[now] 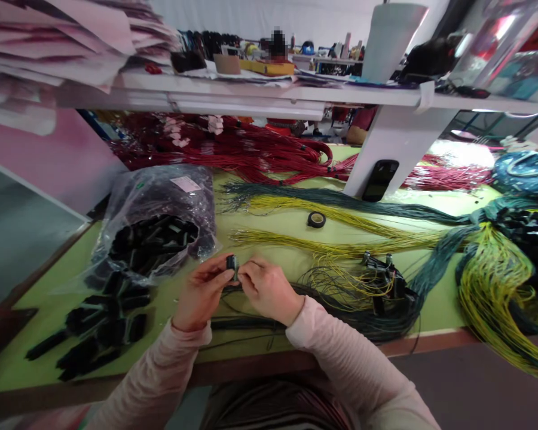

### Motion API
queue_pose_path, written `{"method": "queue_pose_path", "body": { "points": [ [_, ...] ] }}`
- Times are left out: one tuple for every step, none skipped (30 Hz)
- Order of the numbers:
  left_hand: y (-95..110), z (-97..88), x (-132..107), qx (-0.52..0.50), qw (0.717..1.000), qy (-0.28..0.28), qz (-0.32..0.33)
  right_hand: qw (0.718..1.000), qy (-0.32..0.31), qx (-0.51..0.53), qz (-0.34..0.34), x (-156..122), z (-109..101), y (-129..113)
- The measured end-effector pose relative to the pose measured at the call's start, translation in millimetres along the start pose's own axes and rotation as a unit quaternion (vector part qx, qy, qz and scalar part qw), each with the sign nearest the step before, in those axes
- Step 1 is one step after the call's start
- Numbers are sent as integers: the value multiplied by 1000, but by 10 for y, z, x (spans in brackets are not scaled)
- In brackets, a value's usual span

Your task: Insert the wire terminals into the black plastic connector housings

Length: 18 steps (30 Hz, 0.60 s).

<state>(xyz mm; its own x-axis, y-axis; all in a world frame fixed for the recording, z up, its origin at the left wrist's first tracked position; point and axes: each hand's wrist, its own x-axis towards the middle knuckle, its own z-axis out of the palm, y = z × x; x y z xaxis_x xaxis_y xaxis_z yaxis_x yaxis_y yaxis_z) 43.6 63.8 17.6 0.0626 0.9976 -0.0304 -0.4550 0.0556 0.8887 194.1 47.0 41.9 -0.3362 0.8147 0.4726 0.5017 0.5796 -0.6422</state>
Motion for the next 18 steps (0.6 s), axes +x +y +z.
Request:
{"method": "queue_pose_path", "body": {
  "points": [
    [6, -16, 15, -11, 1000, 11, -5, 1000, 4, 13, 3, -16, -13, 17],
    [18, -39, 36, -22, 999, 26, -9, 1000, 3, 28, 11, -28, -38, 45],
    [33, -67, 62, -31, 999, 44, -11, 999, -7, 38, 25, -32, -72, 86],
    [50, -98, 90, -35, 998, 60, -11, 998, -23, 35, 43, -25, -112, 142],
    [66, -128, 117, -35, 997, 73, -10, 997, -43, 10, 65, -7, -152, 212],
    [80, -155, 139, -30, 996, 81, -10, 993, -70, -41, 88, 25, -185, 291],
    [91, -175, 156, -22, 996, 81, -13, 983, -96, -110, 107, 68, -203, 376],
    [97, -189, 167, -14, 997, 77, -17, 969, -118, -182, 122, 120, -203, 461],
    [99, -196, 173, -8, 997, 74, -20, 952, -134, -243, 129, 178, -181, 539],
    [97, -199, 174, -4, 997, 75, -23, 938, -147, -285, 129, 240, -137, 608],
    [93, -198, 173, -2, 997, 76, -26, 932, -156, -304, 123, 302, -77, 663],
    [87, -196, 172, -1, 997, 78, -27, 930, -162, -310, 109, 362, -5, 706],
    [81, -195, 172, 0, 997, 79, -26, 931, -168, -311, 89, 416, 71, 736],
    [76, -195, 174, 1, 997, 78, -24, 930, -177, -315, 67, 463, 145, 757],
    [71, -196, 178, 1, 997, 76, -22, 928, -188, -319, 45, 501, 209, 772],
    [67, -200, 184, -1, 997, 75, -20, 926, -198, -321, 26, 528, 260, 782],
    [64, -204, 191, -5, 997, 76, -22, 924, -206, -322, 14, 544, 295, 789],
    [62, -208, 199, -10, 997, 79, -26, 924, -209, -321, 9, 548, 316, 795]
  ]
}}
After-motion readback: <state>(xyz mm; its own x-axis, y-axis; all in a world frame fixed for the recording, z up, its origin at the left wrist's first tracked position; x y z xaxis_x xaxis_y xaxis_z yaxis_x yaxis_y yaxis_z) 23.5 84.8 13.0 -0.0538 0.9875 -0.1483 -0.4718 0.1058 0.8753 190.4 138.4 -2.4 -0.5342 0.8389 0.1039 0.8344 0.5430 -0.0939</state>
